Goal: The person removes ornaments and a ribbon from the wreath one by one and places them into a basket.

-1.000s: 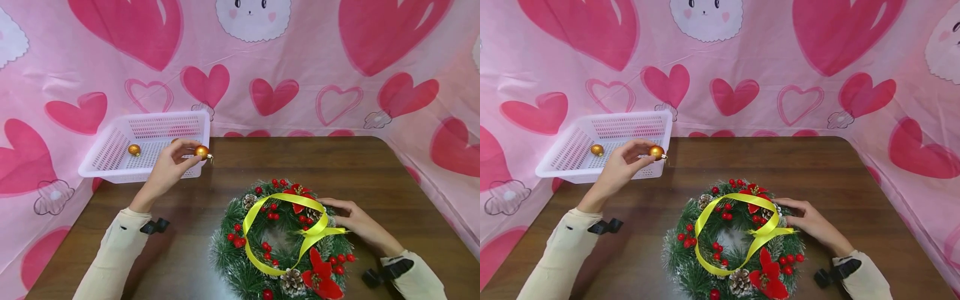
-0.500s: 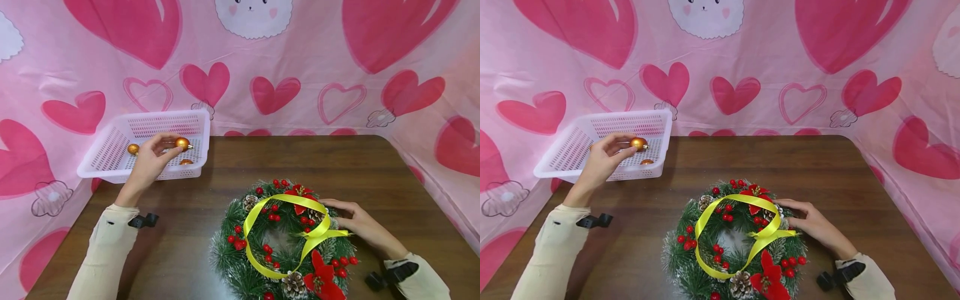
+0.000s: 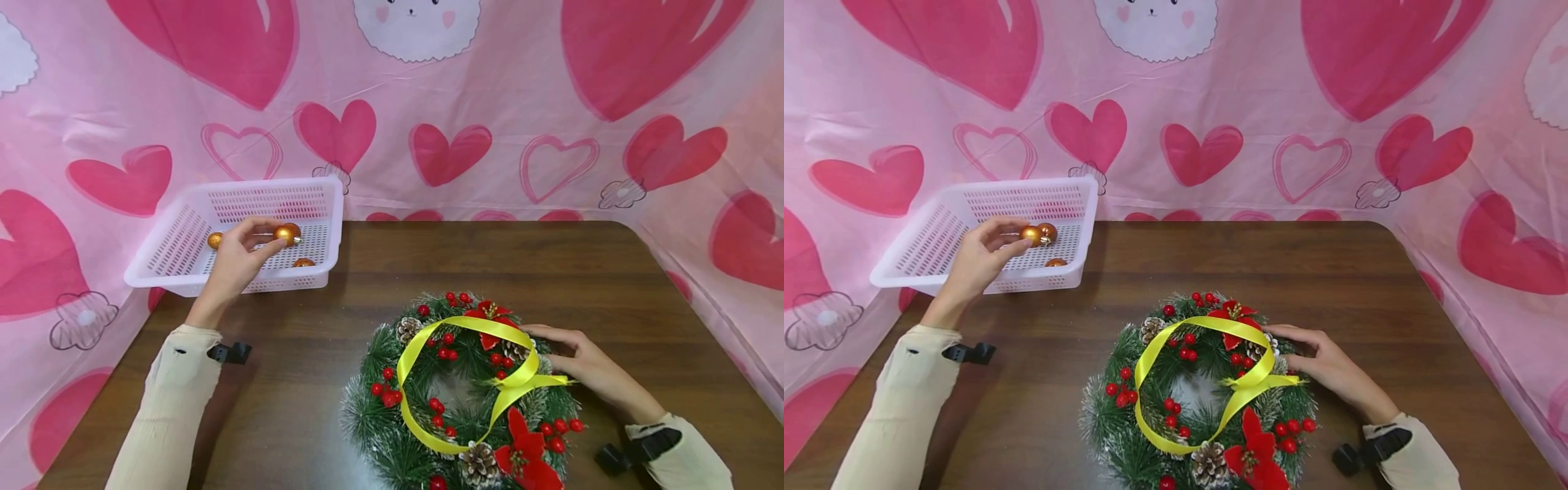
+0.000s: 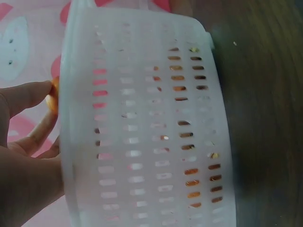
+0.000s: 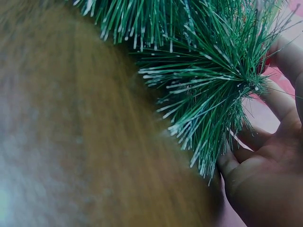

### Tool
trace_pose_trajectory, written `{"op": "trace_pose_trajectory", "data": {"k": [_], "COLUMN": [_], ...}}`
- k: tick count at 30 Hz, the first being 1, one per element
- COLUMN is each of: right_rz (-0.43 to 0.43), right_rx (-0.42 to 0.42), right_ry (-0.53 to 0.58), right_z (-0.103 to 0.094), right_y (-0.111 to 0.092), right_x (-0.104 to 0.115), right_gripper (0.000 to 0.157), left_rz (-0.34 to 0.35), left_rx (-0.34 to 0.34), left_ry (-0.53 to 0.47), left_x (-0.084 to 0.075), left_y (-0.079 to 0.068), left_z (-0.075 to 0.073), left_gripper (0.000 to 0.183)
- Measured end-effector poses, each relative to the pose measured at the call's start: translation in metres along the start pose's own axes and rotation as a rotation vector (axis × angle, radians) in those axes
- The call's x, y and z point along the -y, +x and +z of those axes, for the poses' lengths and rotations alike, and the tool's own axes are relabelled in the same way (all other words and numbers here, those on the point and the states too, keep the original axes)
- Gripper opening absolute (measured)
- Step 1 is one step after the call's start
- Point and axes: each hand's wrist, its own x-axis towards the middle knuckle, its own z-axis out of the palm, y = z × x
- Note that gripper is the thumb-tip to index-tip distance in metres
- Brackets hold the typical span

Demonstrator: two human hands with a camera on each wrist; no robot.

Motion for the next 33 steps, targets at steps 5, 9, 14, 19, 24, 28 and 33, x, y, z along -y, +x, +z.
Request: {"op": "trace_pose_trajectory", "data": {"k": [5,9,14,19,24,28,33], "right_rz": [0.001,0.005,0.017,0.025,0.008,-0.003,0.006], "right_rx": [-0.004,-0.010,-0.011,-0.009,-0.010,-0.002,0.002], "right_ry": [-0.001,-0.001,-0.001,-0.011,-0.014,-0.001,0.023], "right_z": [0.000,0.000,0.000,-0.001,-0.001,-0.001,0.000], "right_y": [0.000,0.000,0.001,0.001,0.000,0.000,0.000], "right_x": [-0.001,-0.003,-0.005,-0.004,-0.002,-0.003,-0.004], "right_gripper": [0.042,0.042,0.043,0.042,0.042,0.042,0.042], "left_rz": [-0.010,0.002,0.014,0.010,0.026,0.023,0.023], "left_rx": [-0.016,-0.031,-0.065,-0.066,-0.036,-0.042,-0.052], "left_ry": [0.020,0.040,0.048,0.045,0.061,0.074,0.108], "left_x": [0.007,0.009,0.010,-0.005,-0.026,-0.014,0.007], "left_y": [0.002,0.002,0.004,-0.002,-0.009,-0.004,0.003], "left_z": [-0.002,-0.001,0.001,0.003,0.005,0.006,0.006], "left_gripper": [0.041,0.040,0.039,0.037,0.034,0.033,0.034]}}
